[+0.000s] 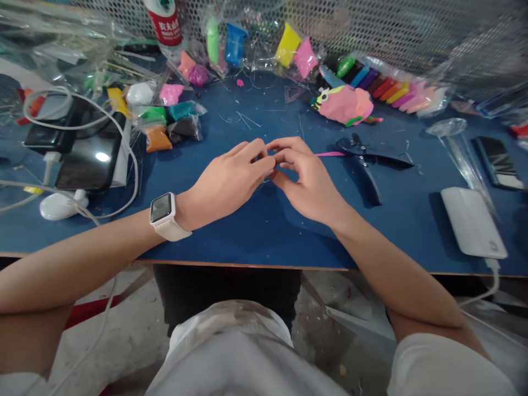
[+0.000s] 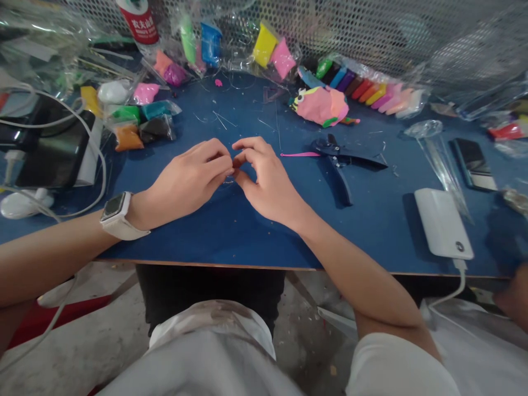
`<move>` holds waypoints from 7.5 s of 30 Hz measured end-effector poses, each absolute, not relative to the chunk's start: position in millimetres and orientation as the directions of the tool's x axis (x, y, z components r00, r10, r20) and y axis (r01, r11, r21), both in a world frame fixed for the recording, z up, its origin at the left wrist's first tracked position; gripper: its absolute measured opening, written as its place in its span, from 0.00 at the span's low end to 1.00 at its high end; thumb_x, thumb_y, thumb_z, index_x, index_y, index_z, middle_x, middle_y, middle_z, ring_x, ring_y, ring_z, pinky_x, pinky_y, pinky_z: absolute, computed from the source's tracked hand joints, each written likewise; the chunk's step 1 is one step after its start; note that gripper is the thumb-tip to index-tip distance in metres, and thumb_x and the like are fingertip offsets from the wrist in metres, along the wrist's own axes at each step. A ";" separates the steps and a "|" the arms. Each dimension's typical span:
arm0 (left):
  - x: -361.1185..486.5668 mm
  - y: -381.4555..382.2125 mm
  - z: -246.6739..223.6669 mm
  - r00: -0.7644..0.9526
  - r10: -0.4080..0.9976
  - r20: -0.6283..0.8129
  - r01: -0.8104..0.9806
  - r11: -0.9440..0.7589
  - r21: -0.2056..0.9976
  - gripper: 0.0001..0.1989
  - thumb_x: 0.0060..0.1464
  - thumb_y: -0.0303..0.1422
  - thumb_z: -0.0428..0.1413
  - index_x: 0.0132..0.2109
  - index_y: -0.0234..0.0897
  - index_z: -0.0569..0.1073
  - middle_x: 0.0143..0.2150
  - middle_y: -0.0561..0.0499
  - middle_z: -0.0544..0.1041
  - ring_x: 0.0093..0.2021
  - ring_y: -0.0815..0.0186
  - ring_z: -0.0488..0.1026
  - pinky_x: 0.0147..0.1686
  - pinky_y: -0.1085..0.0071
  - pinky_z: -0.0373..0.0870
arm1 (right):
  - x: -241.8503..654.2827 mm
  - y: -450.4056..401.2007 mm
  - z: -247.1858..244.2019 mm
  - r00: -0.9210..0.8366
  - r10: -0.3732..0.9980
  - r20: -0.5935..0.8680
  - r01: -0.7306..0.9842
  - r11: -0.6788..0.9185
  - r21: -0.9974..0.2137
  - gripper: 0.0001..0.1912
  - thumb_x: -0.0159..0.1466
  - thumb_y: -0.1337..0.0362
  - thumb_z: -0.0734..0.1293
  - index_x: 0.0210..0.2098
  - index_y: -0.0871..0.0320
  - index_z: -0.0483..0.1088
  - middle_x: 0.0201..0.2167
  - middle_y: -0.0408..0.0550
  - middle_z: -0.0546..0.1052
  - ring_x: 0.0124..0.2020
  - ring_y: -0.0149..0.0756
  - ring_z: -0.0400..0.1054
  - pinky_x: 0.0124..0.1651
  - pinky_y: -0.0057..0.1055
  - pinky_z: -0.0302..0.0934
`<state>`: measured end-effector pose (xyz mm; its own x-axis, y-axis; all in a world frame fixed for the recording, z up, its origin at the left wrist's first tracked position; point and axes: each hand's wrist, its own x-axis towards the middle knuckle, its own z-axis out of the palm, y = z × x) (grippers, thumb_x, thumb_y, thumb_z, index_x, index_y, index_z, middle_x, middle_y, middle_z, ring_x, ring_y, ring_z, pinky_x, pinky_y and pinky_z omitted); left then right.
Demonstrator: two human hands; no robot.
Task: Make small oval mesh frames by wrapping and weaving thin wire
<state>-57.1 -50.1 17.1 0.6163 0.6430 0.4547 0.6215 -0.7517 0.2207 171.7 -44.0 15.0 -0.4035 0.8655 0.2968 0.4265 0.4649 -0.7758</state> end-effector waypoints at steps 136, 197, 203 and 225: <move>-58.9 -72.3 50.0 0.370 0.756 0.540 0.489 -0.653 0.579 0.14 0.78 0.37 0.58 0.42 0.45 0.86 0.61 0.45 0.84 0.69 0.53 0.80 0.75 0.42 0.80 | 169.9 -50.8 2.8 -0.318 0.289 0.903 0.618 0.785 -0.033 0.05 0.77 0.63 0.74 0.49 0.45 0.82 0.35 0.46 0.84 0.34 0.44 0.81 0.38 0.43 0.78; -71.2 -39.5 26.0 0.370 0.852 0.371 0.286 -0.484 0.827 0.19 0.79 0.46 0.61 0.46 0.39 0.90 0.40 0.47 0.84 0.36 0.67 0.73 0.39 0.68 0.73 | 166.9 -24.8 13.4 -0.041 0.995 -0.090 -0.190 -0.096 -0.977 0.10 0.57 0.63 0.81 0.23 0.54 0.79 0.22 0.39 0.75 0.22 0.25 0.67 0.21 0.24 0.61; -71.4 -34.3 18.1 0.384 0.873 0.300 0.181 -0.390 0.903 0.15 0.77 0.43 0.64 0.51 0.40 0.92 0.43 0.46 0.89 0.36 0.67 0.74 0.35 0.69 0.68 | 165.3 -27.1 16.7 -0.074 0.988 -0.139 -0.197 -0.151 -0.969 0.09 0.57 0.62 0.80 0.24 0.54 0.79 0.23 0.39 0.75 0.22 0.24 0.68 0.21 0.23 0.62; -74.0 -32.2 12.0 0.373 0.857 0.354 0.010 -0.386 0.923 0.16 0.74 0.53 0.68 0.52 0.49 0.93 0.46 0.46 0.89 0.42 0.64 0.80 0.43 0.65 0.75 | 165.7 -29.9 18.9 -0.140 0.981 -0.137 -0.194 -0.163 -0.967 0.11 0.55 0.57 0.85 0.28 0.54 0.82 0.25 0.40 0.78 0.24 0.26 0.70 0.23 0.25 0.64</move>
<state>-74.0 -32.2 12.0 0.3732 0.8574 0.3544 0.0101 -0.3857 0.9226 165.7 -29.9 18.9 -0.1403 0.9806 -0.1367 -0.1944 -0.1627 -0.9673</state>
